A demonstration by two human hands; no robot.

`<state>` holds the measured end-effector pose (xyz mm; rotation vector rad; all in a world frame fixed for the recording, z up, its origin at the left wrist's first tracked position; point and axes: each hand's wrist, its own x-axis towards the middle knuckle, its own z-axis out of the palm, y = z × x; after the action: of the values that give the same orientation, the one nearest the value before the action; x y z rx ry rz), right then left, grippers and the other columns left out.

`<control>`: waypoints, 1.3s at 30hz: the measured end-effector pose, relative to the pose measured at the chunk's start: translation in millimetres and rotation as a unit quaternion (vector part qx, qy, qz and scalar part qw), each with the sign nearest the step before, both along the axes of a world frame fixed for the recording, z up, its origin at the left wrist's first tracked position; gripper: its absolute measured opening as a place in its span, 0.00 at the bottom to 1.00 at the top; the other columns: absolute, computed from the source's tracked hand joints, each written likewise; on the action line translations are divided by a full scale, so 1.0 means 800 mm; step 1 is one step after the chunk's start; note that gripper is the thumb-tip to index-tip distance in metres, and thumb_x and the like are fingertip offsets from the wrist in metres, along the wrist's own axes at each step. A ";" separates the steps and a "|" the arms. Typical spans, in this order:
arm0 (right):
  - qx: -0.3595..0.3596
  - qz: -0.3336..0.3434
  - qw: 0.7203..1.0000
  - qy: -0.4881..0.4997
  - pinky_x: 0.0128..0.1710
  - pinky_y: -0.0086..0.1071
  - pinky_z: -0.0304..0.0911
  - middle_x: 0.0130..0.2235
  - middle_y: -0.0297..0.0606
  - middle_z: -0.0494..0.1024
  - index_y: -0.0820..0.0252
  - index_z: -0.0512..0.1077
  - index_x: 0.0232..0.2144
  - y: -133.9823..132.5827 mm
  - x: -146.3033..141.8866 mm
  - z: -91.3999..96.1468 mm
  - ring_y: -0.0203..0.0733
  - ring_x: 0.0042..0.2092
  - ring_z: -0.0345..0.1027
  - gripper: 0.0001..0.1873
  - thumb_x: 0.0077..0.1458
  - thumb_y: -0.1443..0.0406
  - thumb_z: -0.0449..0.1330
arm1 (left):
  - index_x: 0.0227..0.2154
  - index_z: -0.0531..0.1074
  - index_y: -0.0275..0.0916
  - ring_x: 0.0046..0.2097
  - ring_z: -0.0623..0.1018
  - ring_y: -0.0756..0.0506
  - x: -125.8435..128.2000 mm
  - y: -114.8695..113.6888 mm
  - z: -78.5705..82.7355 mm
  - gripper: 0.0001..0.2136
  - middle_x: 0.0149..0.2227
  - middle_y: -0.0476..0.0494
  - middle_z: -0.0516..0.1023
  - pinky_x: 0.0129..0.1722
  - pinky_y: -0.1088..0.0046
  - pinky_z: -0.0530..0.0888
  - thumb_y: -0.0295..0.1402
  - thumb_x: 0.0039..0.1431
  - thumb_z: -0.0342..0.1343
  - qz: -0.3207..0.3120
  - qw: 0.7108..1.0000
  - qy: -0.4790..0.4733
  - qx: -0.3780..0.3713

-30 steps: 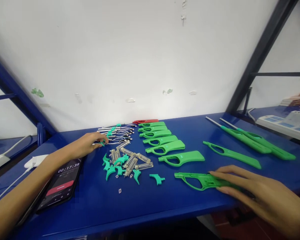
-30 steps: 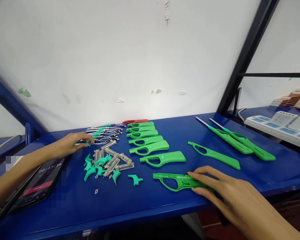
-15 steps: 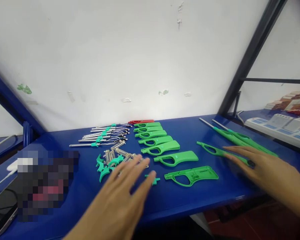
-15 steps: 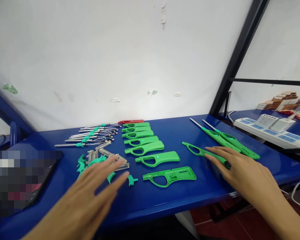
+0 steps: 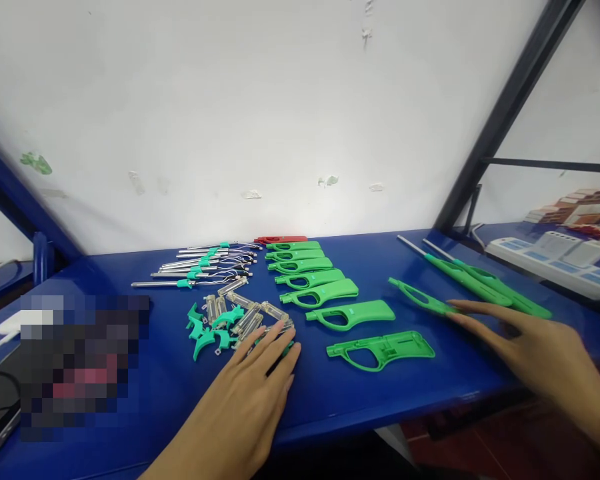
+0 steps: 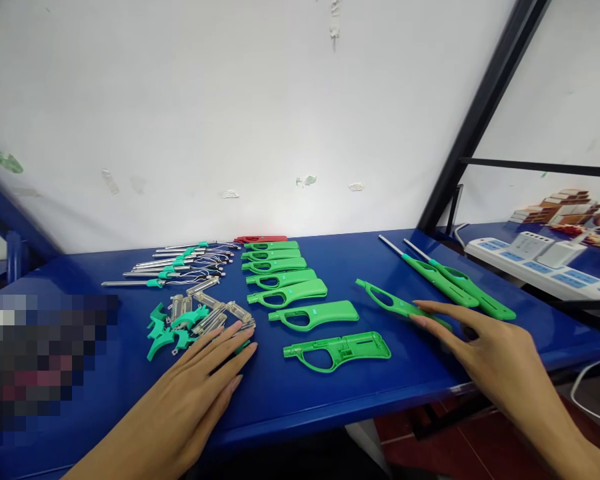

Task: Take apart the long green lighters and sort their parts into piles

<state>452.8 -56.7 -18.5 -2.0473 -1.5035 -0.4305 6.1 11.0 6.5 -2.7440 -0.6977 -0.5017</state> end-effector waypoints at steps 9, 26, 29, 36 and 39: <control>0.007 0.239 0.965 0.110 0.51 0.33 0.81 0.46 0.34 0.91 0.44 0.88 0.44 -0.023 -0.060 0.024 0.50 0.46 0.88 0.19 0.65 0.43 0.66 | 0.67 0.71 0.37 0.72 0.73 0.34 0.000 -0.003 -0.010 0.24 0.68 0.35 0.77 0.66 0.46 0.77 0.19 0.72 0.48 -0.003 0.996 -0.080 -0.029; -0.040 0.373 0.926 0.054 0.52 0.32 0.81 0.49 0.33 0.90 0.45 0.86 0.49 0.014 -0.094 0.022 0.48 0.50 0.87 0.13 0.70 0.51 0.66 | 0.60 0.75 0.44 0.60 0.80 0.37 0.001 -0.007 -0.013 0.24 0.56 0.40 0.82 0.61 0.48 0.80 0.16 0.70 0.46 -0.023 0.987 -0.131 -0.085; -0.049 0.372 0.925 0.058 0.53 0.35 0.81 0.50 0.36 0.90 0.46 0.86 0.50 0.014 -0.096 0.021 0.50 0.51 0.87 0.14 0.71 0.52 0.65 | 0.61 0.74 0.45 0.61 0.78 0.37 0.000 -0.006 -0.020 0.25 0.57 0.40 0.80 0.64 0.49 0.77 0.17 0.70 0.46 -0.017 0.987 -0.128 -0.098; -0.053 0.361 0.930 0.044 0.55 0.38 0.80 0.51 0.37 0.89 0.46 0.86 0.51 0.019 -0.104 0.018 0.51 0.52 0.86 0.13 0.71 0.53 0.64 | 0.60 0.74 0.44 0.58 0.79 0.38 -0.002 -0.006 -0.014 0.24 0.55 0.40 0.81 0.61 0.50 0.78 0.16 0.70 0.45 -0.025 0.988 -0.117 -0.100; -0.030 0.337 0.941 0.029 0.52 0.37 0.81 0.53 0.35 0.88 0.44 0.86 0.50 0.022 -0.109 0.016 0.48 0.49 0.87 0.12 0.72 0.54 0.64 | 0.59 0.75 0.44 0.58 0.79 0.39 -0.001 -0.005 -0.014 0.23 0.54 0.41 0.81 0.61 0.53 0.78 0.17 0.70 0.46 -0.031 0.986 -0.133 -0.094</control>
<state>365.4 -39.1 -6.1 -1.4322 -2.0618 -0.0479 5.7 7.0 -4.8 -2.9115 -0.7564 -0.8701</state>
